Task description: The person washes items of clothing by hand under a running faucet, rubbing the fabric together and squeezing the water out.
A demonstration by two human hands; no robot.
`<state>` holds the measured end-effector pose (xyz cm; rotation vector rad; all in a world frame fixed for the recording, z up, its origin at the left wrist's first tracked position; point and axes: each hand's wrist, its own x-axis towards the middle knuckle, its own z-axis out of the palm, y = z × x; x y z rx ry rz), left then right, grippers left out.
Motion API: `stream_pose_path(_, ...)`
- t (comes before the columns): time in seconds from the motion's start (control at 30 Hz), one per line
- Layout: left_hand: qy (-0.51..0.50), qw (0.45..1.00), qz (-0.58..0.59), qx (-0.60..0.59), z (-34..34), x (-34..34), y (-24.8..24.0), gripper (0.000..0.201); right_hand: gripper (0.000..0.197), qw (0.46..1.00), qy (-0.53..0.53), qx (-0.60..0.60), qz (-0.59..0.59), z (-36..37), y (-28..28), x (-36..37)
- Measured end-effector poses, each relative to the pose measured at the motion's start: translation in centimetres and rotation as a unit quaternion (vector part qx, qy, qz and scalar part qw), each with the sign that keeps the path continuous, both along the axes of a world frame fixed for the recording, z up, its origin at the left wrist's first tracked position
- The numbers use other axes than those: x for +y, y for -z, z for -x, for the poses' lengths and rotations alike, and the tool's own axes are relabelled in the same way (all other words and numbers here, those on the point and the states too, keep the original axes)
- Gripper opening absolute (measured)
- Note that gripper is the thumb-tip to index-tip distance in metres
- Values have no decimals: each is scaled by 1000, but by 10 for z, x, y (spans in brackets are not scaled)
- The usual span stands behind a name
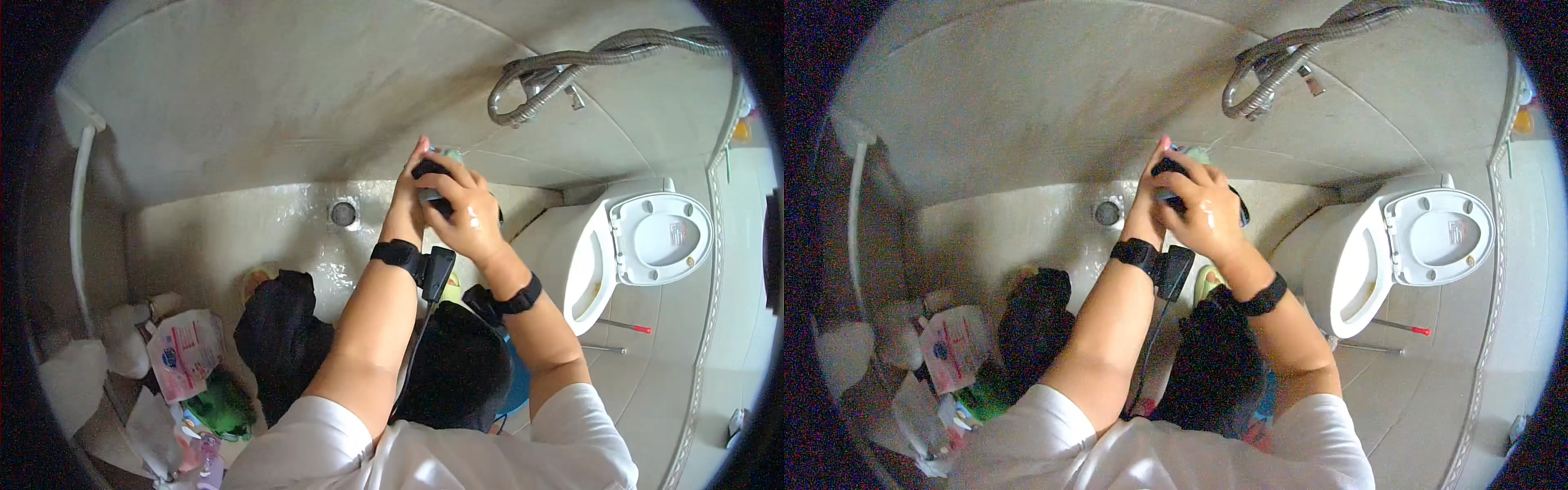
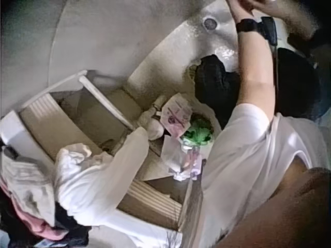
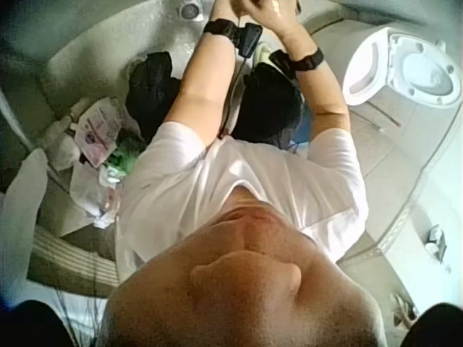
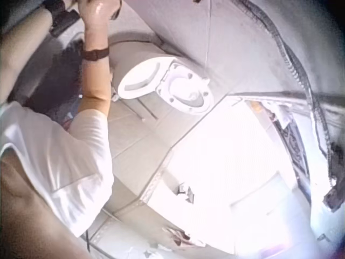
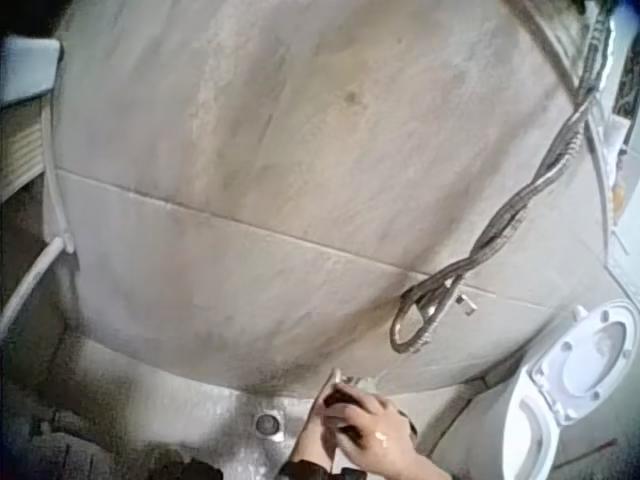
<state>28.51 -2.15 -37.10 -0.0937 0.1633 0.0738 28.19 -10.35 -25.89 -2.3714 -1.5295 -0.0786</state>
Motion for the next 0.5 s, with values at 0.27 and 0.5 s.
stream_pose_path(0.27,-89,969,-131,189,-20,-18,4,25,26,989,146,17,-7,-52,38,22)
stream_pose_path(0.5,-38,962,-238,130,-15,-20,-7,14,34,928,243,277,-64,-146,63,-21)
